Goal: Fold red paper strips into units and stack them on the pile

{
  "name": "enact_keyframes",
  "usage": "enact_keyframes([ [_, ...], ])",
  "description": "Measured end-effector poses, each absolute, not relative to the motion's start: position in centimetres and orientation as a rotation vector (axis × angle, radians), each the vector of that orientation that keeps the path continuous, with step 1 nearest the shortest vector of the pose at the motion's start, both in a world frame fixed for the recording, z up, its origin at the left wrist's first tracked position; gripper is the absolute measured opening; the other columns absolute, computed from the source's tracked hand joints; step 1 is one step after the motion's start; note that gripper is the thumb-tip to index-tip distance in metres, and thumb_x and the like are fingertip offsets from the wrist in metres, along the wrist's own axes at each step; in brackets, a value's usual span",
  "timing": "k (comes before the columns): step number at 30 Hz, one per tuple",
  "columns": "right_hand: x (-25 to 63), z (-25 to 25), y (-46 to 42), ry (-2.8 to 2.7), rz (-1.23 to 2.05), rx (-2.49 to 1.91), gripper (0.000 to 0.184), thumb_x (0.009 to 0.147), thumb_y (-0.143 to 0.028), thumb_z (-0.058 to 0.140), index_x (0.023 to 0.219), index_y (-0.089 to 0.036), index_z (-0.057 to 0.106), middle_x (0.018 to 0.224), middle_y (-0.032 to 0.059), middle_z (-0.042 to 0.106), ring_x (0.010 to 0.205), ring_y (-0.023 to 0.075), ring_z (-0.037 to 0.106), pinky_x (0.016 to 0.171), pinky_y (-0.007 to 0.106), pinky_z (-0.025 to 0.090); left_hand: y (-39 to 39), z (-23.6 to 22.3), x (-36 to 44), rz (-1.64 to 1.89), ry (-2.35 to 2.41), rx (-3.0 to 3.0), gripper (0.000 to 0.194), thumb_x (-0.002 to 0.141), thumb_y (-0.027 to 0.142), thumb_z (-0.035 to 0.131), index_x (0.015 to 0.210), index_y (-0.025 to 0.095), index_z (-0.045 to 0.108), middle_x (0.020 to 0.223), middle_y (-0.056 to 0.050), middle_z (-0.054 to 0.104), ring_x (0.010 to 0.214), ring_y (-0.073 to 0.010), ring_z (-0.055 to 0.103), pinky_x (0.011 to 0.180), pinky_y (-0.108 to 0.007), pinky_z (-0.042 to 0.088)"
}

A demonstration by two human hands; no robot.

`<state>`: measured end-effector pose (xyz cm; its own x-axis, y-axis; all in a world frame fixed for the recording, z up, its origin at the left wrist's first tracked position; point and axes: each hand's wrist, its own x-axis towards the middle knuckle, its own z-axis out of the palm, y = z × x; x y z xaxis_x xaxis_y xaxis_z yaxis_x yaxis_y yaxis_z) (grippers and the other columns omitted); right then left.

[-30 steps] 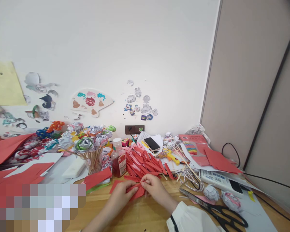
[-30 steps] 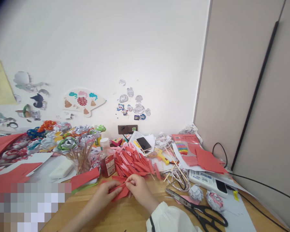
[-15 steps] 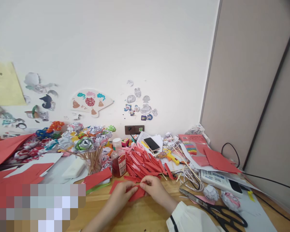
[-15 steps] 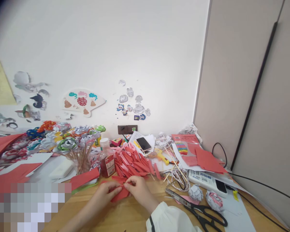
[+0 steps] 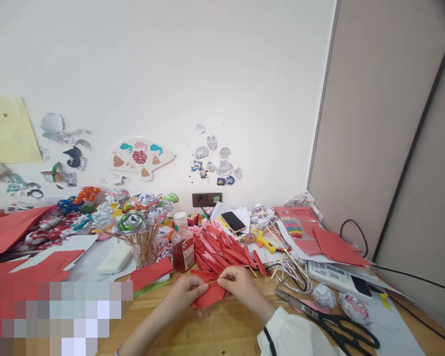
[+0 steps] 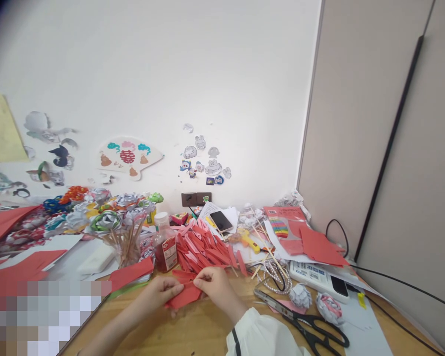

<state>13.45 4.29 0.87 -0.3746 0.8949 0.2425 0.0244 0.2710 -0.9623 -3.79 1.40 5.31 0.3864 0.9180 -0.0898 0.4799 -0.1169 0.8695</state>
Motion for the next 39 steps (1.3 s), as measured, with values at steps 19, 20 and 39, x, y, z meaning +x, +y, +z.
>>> enact_keyframes([
  [19,14.0,0.5,5.2,-1.557,1.245,-0.892,0.03,0.068,-0.043,0.055,0.064,-0.014,0.052,0.052,-0.0033,0.047,0.045,0.0081,0.045,0.043,0.019,0.036,1.5,5.7,-4.1,0.678,1.089,1.566,0.05,0.059,0.053,0.058,0.087,0.012,0.059,0.061,-0.002,0.064,0.056,-0.0157,0.06,0.057,-0.026,0.045],
  [20,13.8,0.6,5.0,-1.546,1.252,-0.889,0.029,0.068,-0.043,0.055,0.065,-0.014,0.052,0.052,-0.0033,0.047,0.045,0.0082,0.046,0.042,0.019,0.037,1.6,5.5,-4.1,0.695,1.104,1.564,0.049,0.059,0.053,0.058,0.084,0.011,0.059,0.059,-0.001,0.063,0.054,-0.0154,0.059,0.056,-0.026,0.045],
  [39,12.5,0.2,3.7,-1.591,1.369,-0.78,0.033,0.07,-0.042,0.055,0.087,-0.015,0.047,0.063,-0.0013,0.054,0.049,0.0092,0.049,0.045,0.02,0.038,2.2,3.2,-3.1,0.919,1.067,1.48,0.043,0.058,0.054,0.057,0.073,0.016,0.044,0.05,0.003,0.058,0.031,-0.0051,0.041,0.033,-0.017,0.029],
])
